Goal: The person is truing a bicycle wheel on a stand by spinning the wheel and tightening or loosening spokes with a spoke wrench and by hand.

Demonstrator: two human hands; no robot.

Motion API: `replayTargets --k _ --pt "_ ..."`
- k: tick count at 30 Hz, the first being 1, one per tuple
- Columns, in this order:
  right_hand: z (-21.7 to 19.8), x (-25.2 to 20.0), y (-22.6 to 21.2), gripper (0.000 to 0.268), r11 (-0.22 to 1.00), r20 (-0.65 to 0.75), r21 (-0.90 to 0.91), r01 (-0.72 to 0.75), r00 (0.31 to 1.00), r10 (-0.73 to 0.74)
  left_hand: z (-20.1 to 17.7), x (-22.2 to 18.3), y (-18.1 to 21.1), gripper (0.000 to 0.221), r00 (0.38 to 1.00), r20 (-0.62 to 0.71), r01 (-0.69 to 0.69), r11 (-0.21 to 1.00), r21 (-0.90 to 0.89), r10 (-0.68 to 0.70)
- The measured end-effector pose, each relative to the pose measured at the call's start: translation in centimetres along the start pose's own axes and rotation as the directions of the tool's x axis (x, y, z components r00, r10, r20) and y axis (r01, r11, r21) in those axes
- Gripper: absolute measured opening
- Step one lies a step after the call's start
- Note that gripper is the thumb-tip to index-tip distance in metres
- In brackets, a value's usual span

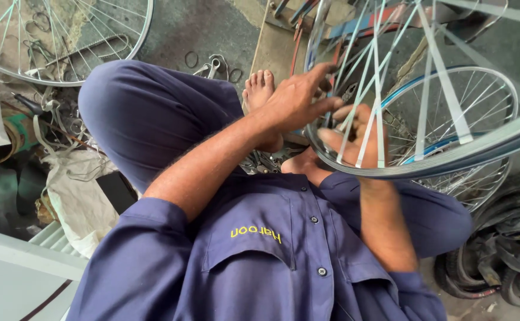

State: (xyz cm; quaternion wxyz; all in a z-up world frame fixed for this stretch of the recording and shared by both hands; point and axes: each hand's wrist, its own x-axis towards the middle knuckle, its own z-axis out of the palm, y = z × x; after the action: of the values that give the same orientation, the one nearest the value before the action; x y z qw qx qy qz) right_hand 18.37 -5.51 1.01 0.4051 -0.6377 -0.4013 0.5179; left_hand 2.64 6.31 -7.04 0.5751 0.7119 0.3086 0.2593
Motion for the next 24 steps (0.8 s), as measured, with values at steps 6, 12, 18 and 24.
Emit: replayTargets --k 6,12,18,24 --pt "-1.5 0.2 1.2 0.050 0.573 0.221 0.819 0.001 0.922 -0.318 -0.2 -0.6 3.3 0.079 0.995 0.066 0.084 0.982 -0.168 -0.073" --pt "-2.1 0.1 2.9 0.039 0.821 0.244 0.569 0.048 0.943 -0.225 0.2 -0.2 1.3 0.080 0.995 0.063 0.088 0.990 -0.108 -0.082" --pt "-1.5 1.7 5.0 0.037 0.966 0.020 -0.257 0.030 0.999 -0.025 1.5 0.1 -0.4 0.049 0.949 -0.313 0.050 0.996 0.072 -0.025" --pt "-2.9 4.3 4.8 0.030 0.979 0.264 -0.197 0.058 0.965 -0.004 0.2 -2.1 5.1 0.083 0.996 -0.072 0.034 0.989 -0.147 -0.045"
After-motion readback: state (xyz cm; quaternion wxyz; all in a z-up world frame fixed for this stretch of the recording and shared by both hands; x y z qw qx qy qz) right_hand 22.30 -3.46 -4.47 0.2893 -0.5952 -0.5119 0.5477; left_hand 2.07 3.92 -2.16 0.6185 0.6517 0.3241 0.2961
